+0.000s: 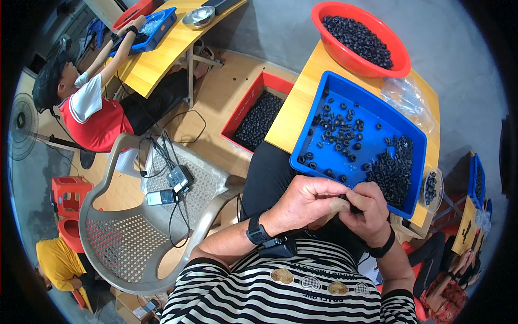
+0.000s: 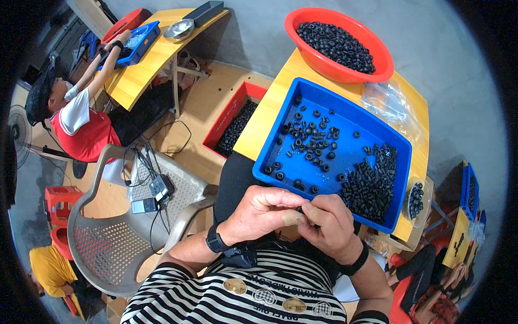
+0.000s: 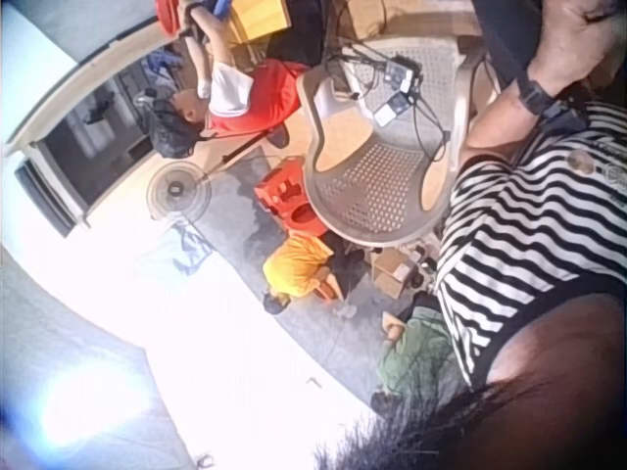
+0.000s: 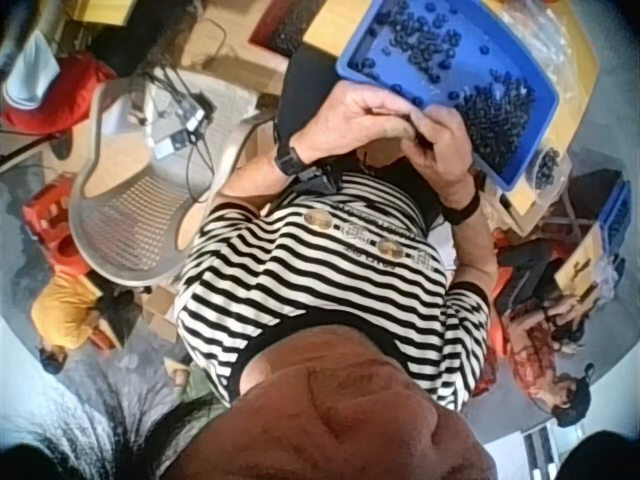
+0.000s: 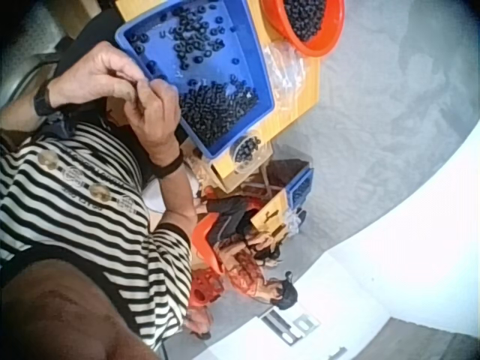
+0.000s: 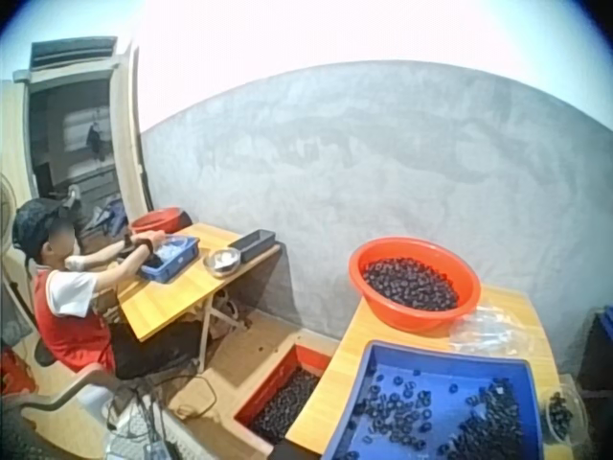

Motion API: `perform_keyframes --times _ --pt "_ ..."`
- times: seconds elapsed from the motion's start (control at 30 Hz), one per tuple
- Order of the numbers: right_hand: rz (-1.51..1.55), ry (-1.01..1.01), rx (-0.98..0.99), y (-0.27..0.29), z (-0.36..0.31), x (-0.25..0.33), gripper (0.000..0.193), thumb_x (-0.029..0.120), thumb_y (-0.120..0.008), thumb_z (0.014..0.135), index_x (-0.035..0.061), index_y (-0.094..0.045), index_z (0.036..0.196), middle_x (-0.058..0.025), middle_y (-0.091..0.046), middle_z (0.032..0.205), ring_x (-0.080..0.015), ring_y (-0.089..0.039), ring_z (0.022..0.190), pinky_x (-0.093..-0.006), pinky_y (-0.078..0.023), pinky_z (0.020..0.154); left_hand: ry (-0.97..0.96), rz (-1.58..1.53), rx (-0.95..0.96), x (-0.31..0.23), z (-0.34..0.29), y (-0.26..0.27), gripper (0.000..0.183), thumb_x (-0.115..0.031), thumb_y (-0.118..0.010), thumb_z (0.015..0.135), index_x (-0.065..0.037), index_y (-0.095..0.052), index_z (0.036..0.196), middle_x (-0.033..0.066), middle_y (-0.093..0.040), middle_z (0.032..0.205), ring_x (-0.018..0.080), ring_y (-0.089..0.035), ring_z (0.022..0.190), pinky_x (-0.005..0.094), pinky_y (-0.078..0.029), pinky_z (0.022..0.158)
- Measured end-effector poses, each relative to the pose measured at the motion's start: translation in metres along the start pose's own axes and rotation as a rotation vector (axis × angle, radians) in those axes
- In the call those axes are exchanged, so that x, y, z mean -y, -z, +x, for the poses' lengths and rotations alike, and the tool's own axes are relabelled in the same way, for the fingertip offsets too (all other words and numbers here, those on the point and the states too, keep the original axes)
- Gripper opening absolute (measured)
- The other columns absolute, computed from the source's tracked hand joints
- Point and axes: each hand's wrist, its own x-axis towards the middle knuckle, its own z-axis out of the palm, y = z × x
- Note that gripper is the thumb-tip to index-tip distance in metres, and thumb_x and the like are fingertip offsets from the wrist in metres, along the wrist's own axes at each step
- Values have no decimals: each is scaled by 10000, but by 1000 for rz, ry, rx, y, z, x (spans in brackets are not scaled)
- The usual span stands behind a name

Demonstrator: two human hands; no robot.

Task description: The recorder is manually assembling or inspecting small black plastic/rubber components and placing them in containers.

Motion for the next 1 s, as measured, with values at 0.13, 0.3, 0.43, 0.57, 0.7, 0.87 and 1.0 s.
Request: perform_keyframes --times 0.13,0.3,0.43,0.57,0.7,0.87,1.0 --pt "43 -21 -7 4 4 1 373 79 -793 697 46 -588 1007 -100 -574 867 -212 -566 656 -285 -460 529 33 -18 27 -7 -3 -3 266 8 -691 809 6 -653 1073 49 -671 933 75 -613 853 221 -508 751" --pt "128 -167 -62 -1 -5 0 379 136 -798 726 55 -590 1032 -100 -580 918 -168 -580 697 -243 -484 549 -74 4 -17 -8 -5 -7 333 23 -686 814 -17 -631 1139 7 -623 883 51 -575 828 207 -488 723" --pt "164 -200 -84 -7 -6 -1 378 138 -798 729 59 -594 1038 -96 -582 921 -151 -581 703 -225 -490 555 -134 45 -74 -3 -8 -7 333 28 -679 818 -14 -628 1144 10 -625 903 48 -574 836 205 -488 731" --pt "104 -101 -97 -8 2 -4 396 107 -806 702 55 -592 1031 -97 -582 906 -180 -583 679 -252 -487 543 -51 79 -97 -7 -9 -9 304 30 -652 837 0 -624 1138 26 -640 937 54 -590 861 206 -492 757" --pt "-4 -16 -96 -11 2 -2 387 55 -790 679 53 -592 1012 -95 -579 881 -220 -584 669 -281 -486 537 -4 36 -134 -6 -9 -11 266 11 -633 859 5 -628 1125 40 -655 959 64 -606 864 218 -503 772" --pt "-99 50 -78 -9 0 -1 354 25 -759 680 28 -593 993 -105 -581 853 -237 -585 645 -298 -490 525 -28 35 -163 1 -9 -10 249 -8 -641 861 5 -637 1110 42 -665 950 61 -608 851 217 -507 763" --pt "-93 64 -64 -7 2 0 344 10 -742 685 2 -587 993 -120 -584 829 -246 -583 615 -310 -490 511 -42 50 -154 5 -9 -10 241 -9 -641 862 11 -638 1102 44 -669 942 58 -609 850 216 -510 758"
